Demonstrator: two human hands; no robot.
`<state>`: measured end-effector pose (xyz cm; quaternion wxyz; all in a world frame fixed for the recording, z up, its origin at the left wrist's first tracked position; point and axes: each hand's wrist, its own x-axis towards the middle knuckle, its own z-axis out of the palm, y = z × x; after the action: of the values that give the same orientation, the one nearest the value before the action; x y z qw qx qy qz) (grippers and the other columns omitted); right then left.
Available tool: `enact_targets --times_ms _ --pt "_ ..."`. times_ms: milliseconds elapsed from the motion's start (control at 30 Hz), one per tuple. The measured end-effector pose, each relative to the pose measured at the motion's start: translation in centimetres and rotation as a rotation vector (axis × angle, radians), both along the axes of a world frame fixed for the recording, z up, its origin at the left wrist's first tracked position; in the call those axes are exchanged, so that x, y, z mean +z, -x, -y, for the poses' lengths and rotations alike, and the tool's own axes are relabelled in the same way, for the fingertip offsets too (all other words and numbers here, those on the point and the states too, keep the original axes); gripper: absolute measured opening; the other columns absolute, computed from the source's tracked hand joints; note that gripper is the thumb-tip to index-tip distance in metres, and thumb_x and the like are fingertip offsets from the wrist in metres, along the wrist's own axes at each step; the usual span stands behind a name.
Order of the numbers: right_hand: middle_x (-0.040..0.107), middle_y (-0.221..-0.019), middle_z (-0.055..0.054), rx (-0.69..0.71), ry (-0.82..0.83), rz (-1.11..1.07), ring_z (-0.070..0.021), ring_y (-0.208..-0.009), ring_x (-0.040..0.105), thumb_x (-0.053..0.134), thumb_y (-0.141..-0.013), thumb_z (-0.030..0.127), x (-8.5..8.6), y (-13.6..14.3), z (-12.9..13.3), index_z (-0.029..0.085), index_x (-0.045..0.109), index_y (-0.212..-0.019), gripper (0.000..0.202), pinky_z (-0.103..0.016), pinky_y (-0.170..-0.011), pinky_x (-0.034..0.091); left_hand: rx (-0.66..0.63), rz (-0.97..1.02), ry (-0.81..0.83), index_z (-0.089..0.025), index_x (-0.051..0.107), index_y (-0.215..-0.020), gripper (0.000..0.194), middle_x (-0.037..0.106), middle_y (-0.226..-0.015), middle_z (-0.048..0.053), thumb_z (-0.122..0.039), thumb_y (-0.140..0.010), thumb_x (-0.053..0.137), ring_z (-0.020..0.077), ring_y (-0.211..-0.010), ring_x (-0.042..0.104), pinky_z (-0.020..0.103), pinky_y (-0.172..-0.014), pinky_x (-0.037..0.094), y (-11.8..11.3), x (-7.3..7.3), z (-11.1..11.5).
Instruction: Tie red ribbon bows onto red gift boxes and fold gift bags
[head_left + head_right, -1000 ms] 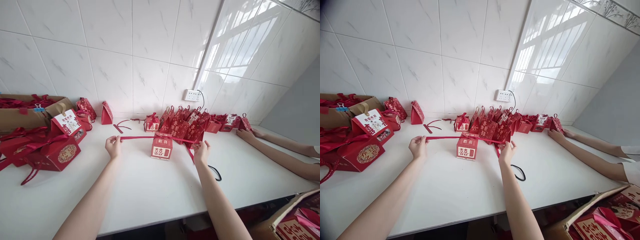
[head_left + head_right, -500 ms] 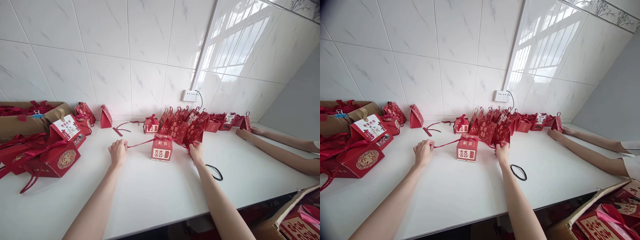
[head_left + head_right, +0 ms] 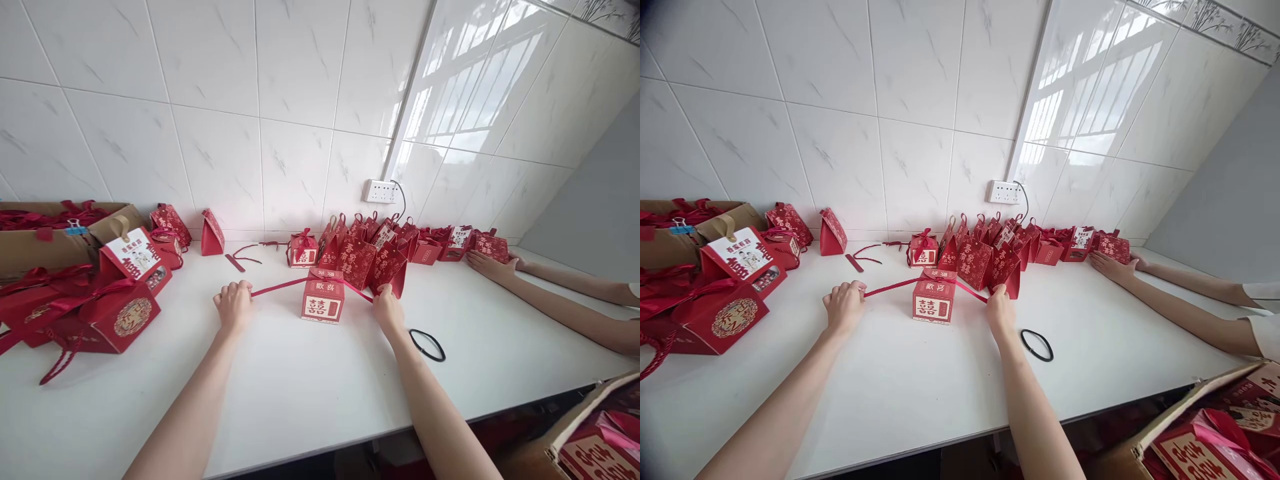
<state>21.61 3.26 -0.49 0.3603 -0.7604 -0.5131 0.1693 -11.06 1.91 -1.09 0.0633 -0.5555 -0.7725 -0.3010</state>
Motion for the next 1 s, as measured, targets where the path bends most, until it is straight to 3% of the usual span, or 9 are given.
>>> enact_targets --times_ms 400,567,667,767,867,1000 --pt "0.059 -0.094 -0.011 0.041 0.067 0.182 -0.0236 -0.081 0.059 0.038 -0.081 0.007 0.2 0.1 0.3 0.019 0.049 -0.099 0.025 -0.036 -0.070 0.041 -0.010 0.008 0.031 -0.021 0.062 -0.072 0.028 0.060 -0.076 0.010 0.002 -0.064 0.049 0.0306 -0.089 0.052 0.041 -0.080 0.034 0.0 0.0 0.1" --pt "0.057 -0.088 -0.009 0.029 0.052 0.228 -0.0225 -0.080 0.058 0.044 -0.085 0.016 0.6 0.0 0.5 0.019 0.052 -0.096 0.014 -0.034 -0.070 0.041 -0.051 0.090 -0.008 -0.019 0.060 -0.062 0.018 0.060 -0.076 0.012 -0.004 -0.067 0.051 0.0334 -0.090 0.053 0.048 -0.083 0.033 -0.3 0.5 0.3" --pt "0.054 -0.095 -0.009 -0.020 0.017 0.226 -0.0214 -0.078 0.058 0.049 -0.086 0.030 1.2 -0.1 0.7 0.020 0.055 -0.098 0.017 -0.034 -0.068 0.041 -0.118 0.167 -0.063 -0.018 0.065 -0.075 0.019 0.062 -0.094 0.016 -0.010 -0.074 0.047 0.0351 -0.103 0.052 0.053 -0.092 0.030 -1.3 1.4 0.5" --pt "0.052 -0.100 -0.011 -0.057 -0.176 0.153 -0.0218 -0.077 0.057 0.053 -0.082 0.046 1.7 0.2 0.7 0.020 0.060 -0.095 0.030 -0.035 -0.068 0.043 -0.301 0.275 -0.095 -0.019 0.065 -0.094 0.026 0.062 -0.112 0.012 -0.018 -0.083 0.041 0.0269 -0.113 0.052 0.043 -0.100 0.032 -3.2 2.2 0.7" --pt "0.057 -0.093 -0.011 0.120 -0.411 -0.058 -0.0236 -0.083 0.056 0.046 -0.081 0.058 1.7 1.1 0.6 0.018 0.064 -0.084 0.043 -0.037 -0.076 0.044 -0.502 0.417 -0.070 -0.019 0.062 -0.105 0.035 0.065 -0.116 0.008 -0.032 -0.090 0.034 0.0202 -0.112 0.056 0.032 -0.096 0.040 -5.4 2.5 0.7" --pt "0.064 -0.105 -0.010 0.419 -0.426 -0.405 -0.0251 -0.102 0.056 0.043 -0.081 0.064 1.2 2.8 0.5 0.022 0.065 -0.094 0.050 -0.039 -0.089 0.042 -0.658 0.583 -0.046 -0.017 0.061 -0.109 0.050 0.065 -0.117 0.008 -0.045 -0.093 0.023 0.0201 -0.111 0.058 0.030 -0.093 0.043 -7.4 2.5 0.4"
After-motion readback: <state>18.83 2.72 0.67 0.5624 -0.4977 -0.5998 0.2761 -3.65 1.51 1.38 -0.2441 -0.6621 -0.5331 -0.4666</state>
